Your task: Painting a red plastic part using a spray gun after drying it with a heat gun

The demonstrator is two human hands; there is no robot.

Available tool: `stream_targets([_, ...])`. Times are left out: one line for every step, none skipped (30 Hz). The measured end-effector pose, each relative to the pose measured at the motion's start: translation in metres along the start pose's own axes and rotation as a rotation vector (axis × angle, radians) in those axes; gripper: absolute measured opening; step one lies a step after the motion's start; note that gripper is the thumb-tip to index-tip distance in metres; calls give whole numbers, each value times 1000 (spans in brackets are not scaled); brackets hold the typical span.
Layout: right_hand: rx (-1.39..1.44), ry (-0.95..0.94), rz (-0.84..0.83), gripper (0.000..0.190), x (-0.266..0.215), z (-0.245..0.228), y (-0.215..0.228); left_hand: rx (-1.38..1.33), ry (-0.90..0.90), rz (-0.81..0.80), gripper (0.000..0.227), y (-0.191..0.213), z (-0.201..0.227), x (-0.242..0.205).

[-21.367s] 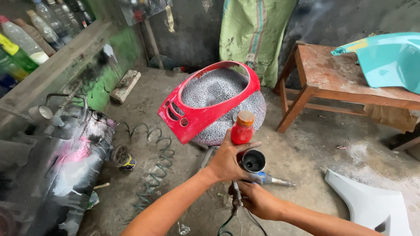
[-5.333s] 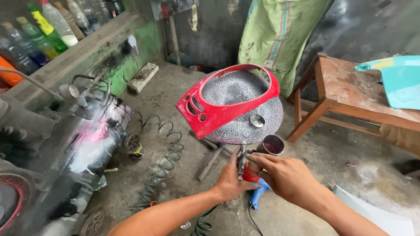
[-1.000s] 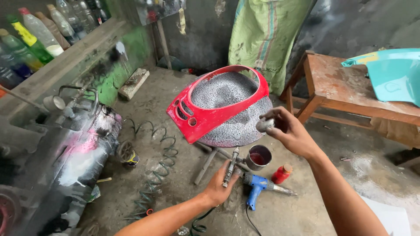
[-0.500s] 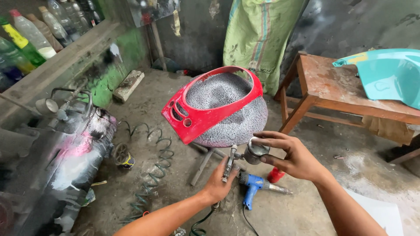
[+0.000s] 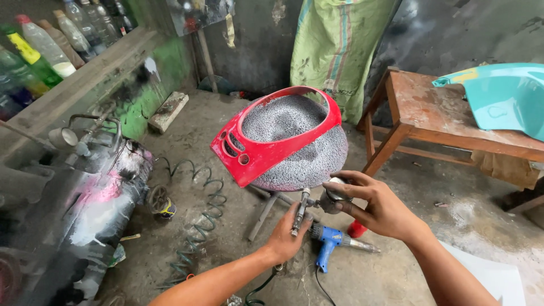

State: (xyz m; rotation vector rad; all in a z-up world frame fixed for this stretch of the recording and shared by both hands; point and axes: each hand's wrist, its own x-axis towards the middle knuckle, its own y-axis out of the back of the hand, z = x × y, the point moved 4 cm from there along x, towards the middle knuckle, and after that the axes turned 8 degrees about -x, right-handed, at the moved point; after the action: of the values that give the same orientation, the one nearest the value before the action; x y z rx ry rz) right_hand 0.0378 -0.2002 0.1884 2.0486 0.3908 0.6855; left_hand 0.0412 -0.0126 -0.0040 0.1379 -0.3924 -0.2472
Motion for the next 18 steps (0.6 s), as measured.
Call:
stream_targets([2, 4, -2, 49, 0, -2, 1, 2, 2, 4, 42, 1, 8, 1])
stream_targets([29, -22, -8, 48, -1, -3, 1, -21, 6, -1, 40, 2, 15, 1])
stream_targets([57, -44, -16, 48, 0, -4, 1, -43, 9, -2, 39, 4, 22, 2])
stream_targets([60, -36, -20, 48, -1, -4, -2, -39, 11, 7, 39, 5, 17, 2])
stream_targets([64, -24, -8, 48, -2, -5, -3, -22, -18, 13, 42, 5, 14, 0])
stream_targets([67, -13, 3, 47, -2, -7, -5, -4, -47, 19, 45, 5, 11, -1])
stream_targets([71, -4, -2, 47, -1, -8, -8, 0, -45, 29, 45, 9, 18, 0])
stream_targets([71, -19, 12, 48, -1, -9, -10, -21, -43, 14, 38, 10, 25, 1])
stream_targets([70, -35, 25, 49, -1, -9, -11, -43, -42, 0, 31, 12, 33, 2])
stream_targets([72, -26, 19, 49, -2, -11, -14, -40, -40, 10, 31, 13, 33, 0])
stream_targets([8, -5, 52, 49, -2, -11, -16, -48, -36, 7, 31, 14, 33, -1])
stream_targets([-57, 16, 86, 52, -2, -12, -17, -57, -32, 5, 30, 15, 32, 0])
stream_targets([-55, 19, 83, 52, -1, -12, -20, -56, -30, 8, 30, 17, 37, 0])
stream_targets([-79, 42, 130, 53, -1, -13, -20, -77, -17, 1, 29, 18, 42, 1])
stream_targets([-103, 62, 178, 55, -1, -12, -21, -98, -3, -8, 29, 18, 47, 2])
stream_targets([-101, 63, 176, 55, 0, -13, -22, -98, 0, -6, 29, 18, 45, 2])
stream_targets([-95, 74, 193, 53, 2, -14, -23, -97, -12, -3, 29, 19, 43, 3])
stream_targets([-88, 85, 211, 51, 4, -16, -23, -96, -25, 0, 28, 21, 42, 4])
